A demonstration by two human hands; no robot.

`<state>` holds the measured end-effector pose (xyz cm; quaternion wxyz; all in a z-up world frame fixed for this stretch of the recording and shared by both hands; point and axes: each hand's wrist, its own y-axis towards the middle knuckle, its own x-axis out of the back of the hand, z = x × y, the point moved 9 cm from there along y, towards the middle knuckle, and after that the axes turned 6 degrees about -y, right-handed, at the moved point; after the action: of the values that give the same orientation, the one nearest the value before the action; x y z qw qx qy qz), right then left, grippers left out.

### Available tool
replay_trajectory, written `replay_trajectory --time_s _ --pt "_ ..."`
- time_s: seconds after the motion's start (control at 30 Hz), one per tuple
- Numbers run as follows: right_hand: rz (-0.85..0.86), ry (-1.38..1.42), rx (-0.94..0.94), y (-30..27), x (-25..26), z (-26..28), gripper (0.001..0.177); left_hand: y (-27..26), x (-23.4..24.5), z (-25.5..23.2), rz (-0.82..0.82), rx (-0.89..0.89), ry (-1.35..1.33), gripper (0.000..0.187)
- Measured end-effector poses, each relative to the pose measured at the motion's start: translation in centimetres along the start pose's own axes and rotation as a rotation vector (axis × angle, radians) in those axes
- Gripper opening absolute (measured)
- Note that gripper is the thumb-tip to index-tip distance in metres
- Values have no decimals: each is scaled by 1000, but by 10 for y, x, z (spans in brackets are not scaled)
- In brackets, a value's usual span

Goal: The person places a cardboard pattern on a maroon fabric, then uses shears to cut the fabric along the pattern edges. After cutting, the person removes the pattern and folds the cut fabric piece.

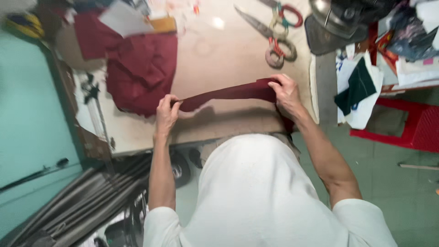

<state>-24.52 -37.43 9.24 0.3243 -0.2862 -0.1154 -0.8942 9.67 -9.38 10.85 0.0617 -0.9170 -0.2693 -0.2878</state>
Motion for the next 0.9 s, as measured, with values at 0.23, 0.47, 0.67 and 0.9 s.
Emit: replay_trajectory --time_s 0.23,0.47,0.67,0.9 --pt "-158 329 249 62 139 164 9 61 141 -211 -150 -283 -72 2" --pt "-265 482 465 82 227 271 6 76 231 -296 -296 -408 10 4" --pt "-283 412 504 77 235 297 4 76 241 -296 -302 -368 47 7" --pt "-143 202 111 -1 156 157 5 18 116 -161 -5 99 -129 8"
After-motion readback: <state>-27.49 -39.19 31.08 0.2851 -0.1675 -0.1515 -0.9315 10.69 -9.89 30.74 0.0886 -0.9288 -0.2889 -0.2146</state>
